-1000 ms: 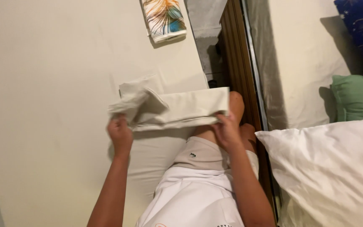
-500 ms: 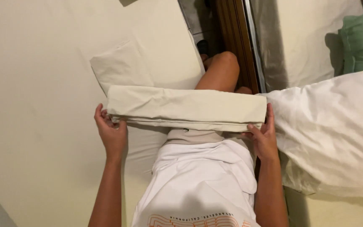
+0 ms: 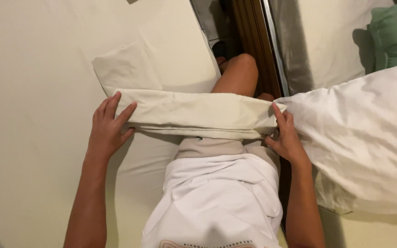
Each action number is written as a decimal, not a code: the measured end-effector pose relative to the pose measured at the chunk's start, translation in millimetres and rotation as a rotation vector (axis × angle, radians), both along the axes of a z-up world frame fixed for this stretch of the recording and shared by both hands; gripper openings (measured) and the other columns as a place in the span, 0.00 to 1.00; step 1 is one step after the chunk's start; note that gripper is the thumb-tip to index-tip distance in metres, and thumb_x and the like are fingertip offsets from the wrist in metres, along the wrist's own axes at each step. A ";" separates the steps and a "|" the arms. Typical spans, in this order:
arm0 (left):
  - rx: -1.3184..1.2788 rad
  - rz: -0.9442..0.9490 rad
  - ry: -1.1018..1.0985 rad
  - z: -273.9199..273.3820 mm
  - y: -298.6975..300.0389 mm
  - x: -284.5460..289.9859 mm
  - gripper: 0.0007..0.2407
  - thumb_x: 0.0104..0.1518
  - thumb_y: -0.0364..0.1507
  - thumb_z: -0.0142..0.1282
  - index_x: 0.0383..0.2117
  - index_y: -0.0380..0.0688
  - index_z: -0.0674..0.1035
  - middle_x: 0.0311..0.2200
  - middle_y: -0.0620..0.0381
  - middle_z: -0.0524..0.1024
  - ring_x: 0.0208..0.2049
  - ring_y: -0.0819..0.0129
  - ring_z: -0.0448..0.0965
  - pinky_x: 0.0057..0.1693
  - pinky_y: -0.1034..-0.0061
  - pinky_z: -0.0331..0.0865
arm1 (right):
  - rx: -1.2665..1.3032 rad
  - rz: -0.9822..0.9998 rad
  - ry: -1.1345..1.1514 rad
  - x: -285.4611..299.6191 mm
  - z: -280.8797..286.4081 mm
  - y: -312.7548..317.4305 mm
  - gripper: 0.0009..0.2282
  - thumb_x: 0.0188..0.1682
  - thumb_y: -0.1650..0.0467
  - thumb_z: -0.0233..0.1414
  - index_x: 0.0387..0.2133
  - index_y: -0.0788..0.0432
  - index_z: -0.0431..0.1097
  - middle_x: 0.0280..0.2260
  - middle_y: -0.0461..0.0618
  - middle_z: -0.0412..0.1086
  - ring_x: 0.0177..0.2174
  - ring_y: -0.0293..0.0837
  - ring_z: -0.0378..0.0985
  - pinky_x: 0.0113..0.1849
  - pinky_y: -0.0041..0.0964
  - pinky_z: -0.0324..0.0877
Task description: The person removes a pillow from a patterned pillowcase, folds the pillowcase neatly, and places it on the bed. Then, the person picks up a folded white sheet and folds it further before placing it on the bed.
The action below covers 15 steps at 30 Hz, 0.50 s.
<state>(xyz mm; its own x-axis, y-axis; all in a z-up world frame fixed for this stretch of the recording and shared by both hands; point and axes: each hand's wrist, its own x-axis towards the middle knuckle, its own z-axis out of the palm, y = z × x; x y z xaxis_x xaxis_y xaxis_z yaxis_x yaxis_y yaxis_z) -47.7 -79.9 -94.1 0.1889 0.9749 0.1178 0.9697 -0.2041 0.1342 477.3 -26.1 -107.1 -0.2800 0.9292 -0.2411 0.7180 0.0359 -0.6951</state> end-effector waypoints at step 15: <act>-0.115 0.032 -0.370 25.5 3.7 -16.3 0.22 0.47 0.36 0.72 0.52 0.65 0.82 0.64 0.53 0.70 0.59 0.46 0.71 0.67 0.56 0.63 | 0.368 -0.079 0.081 20.7 -41.8 2.2 0.14 0.49 0.73 0.60 0.45 0.40 0.80 0.50 0.57 0.64 0.45 0.56 0.74 0.46 0.44 0.71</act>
